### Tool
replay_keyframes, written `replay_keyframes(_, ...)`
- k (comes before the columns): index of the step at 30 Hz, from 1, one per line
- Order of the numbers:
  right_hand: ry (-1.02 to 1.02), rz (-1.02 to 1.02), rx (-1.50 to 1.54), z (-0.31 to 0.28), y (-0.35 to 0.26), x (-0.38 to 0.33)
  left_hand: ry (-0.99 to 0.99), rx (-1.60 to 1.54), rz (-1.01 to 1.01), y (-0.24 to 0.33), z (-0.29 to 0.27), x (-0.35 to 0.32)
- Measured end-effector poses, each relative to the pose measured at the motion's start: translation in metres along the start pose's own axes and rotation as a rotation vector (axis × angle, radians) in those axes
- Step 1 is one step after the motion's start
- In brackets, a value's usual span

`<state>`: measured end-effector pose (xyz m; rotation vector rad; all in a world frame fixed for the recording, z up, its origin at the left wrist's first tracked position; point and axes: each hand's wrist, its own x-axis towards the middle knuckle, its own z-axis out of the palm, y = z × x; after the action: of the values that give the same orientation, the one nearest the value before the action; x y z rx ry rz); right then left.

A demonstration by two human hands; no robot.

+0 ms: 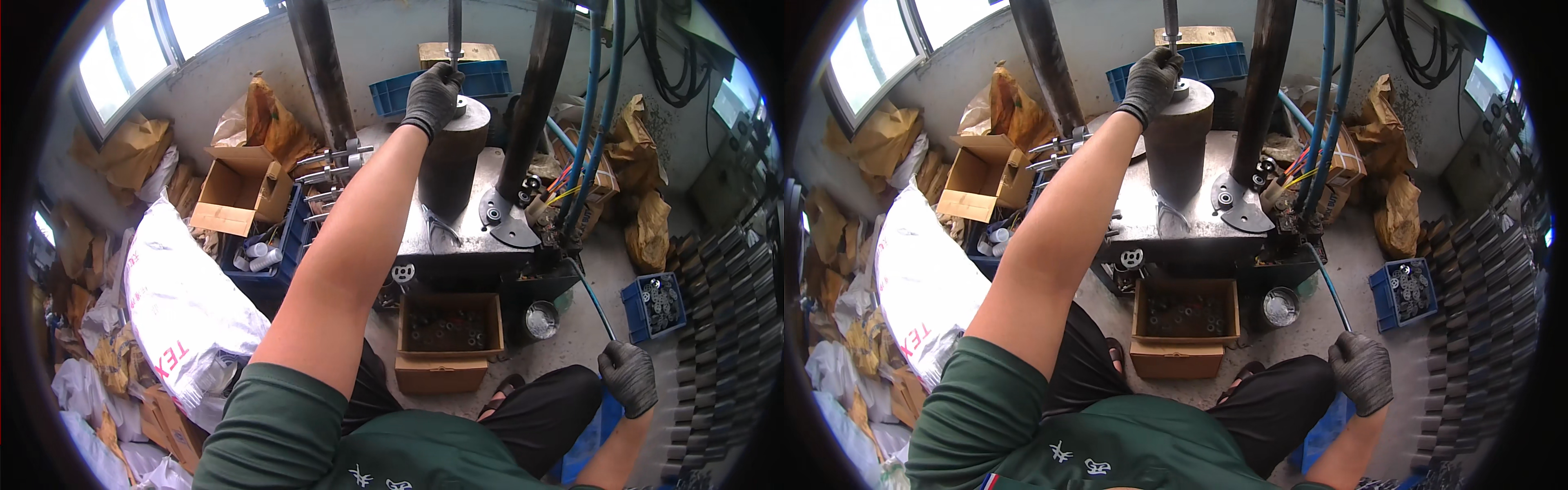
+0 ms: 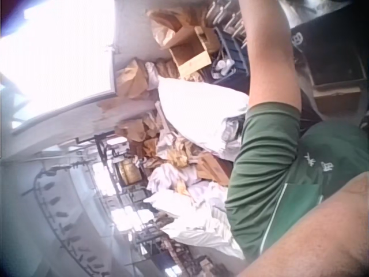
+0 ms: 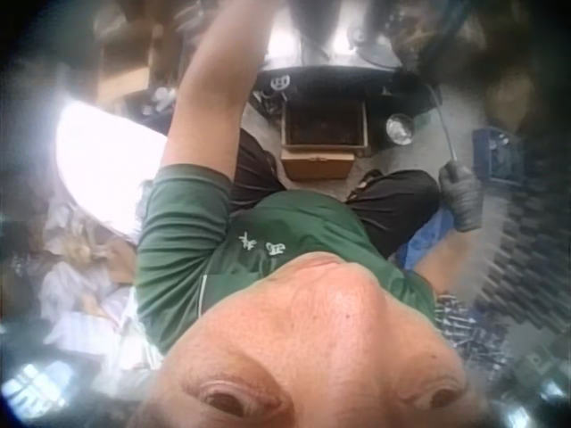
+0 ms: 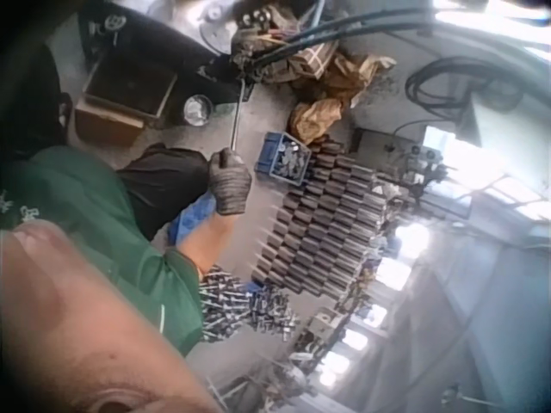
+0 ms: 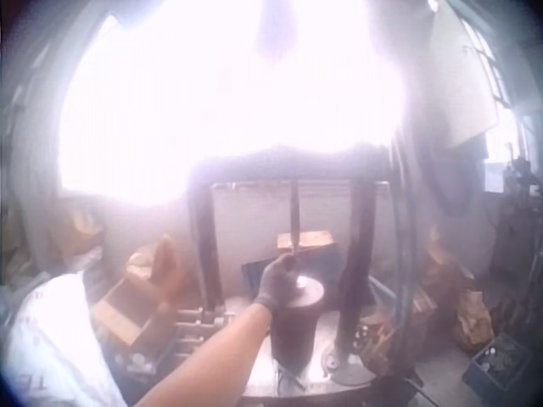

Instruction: Manually operate a small hydraulic or manual press and use various hand tools to assemble or shape small metal industrial components.

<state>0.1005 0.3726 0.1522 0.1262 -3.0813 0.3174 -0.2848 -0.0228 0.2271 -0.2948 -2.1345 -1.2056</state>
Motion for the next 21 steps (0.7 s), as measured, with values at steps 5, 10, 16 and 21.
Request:
replay_keyframes(5, 0.027, -0.005, 0.009, -0.002, -0.002, 0.001, -0.035, -0.03, -0.022, 0.012, -0.005, -0.009)
replay_keyframes(10, 0.068, 0.012, 0.04, 0.001, -0.002, 0.0, -0.059, -0.036, -0.031, 0.02, -0.01, -0.013)
replay_keyframes(16, 0.075, 0.011, 0.045, 0.004, 0.003, 0.0, -0.069, -0.048, -0.057, 0.017, -0.009, -0.012)
replay_keyframes(21, 0.114, 0.076, 0.235, -0.003, 0.002, 0.001, -0.059, -0.052, -0.031, 0.008, -0.006, -0.01)
